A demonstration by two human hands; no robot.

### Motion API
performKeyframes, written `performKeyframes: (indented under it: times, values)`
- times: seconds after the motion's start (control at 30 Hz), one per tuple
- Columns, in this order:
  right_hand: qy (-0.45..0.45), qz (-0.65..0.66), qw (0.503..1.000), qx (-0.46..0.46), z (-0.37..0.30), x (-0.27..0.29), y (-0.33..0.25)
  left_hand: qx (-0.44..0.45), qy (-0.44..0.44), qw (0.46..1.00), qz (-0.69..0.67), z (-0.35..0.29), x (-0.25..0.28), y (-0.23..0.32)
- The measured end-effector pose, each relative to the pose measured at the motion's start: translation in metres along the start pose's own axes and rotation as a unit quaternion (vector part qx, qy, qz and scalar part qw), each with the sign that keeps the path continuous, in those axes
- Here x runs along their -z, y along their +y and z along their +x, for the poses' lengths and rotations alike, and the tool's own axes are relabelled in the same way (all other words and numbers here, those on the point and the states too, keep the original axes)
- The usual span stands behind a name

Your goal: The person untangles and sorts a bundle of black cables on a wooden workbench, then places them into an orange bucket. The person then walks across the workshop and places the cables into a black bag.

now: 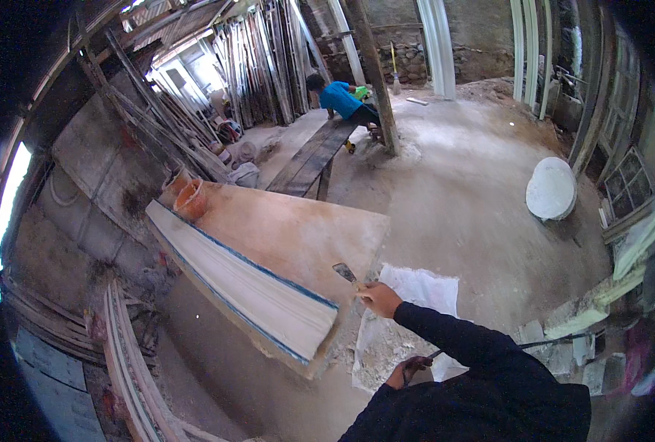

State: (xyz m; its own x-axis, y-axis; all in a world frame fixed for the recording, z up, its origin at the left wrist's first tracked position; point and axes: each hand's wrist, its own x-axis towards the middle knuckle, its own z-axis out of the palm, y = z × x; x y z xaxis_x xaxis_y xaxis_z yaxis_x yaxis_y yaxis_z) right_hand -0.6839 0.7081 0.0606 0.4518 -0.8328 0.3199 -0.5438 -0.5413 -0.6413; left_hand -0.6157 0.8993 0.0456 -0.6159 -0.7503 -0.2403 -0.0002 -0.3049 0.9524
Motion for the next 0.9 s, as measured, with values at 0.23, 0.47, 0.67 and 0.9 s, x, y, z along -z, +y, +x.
performKeyframes:
  times: [0.23, 0.47, 0.67, 0.9]
  values:
    - [-0.057, -0.189, 0.978, 0.060, 0.087, -0.042, 0.038, 0.127, 0.006, 0.972, -0.200, 0.042, 0.047, 0.018]
    - [-0.173, -0.233, 0.957, -0.020, 0.084, -0.047, 0.053, 0.047, -0.029, 0.996, 0.065, 0.072, 0.050, 0.024]
    - [-0.157, -0.015, 0.986, -0.062, -0.017, 0.096, 0.082, 0.004, -0.116, 0.989, 0.094, 0.155, 0.021, 0.006]
    - [0.271, 0.041, 0.903, -0.331, -0.333, 0.338, 0.126, 0.027, -0.198, 0.957, 0.213, 0.267, -0.103, -0.012]
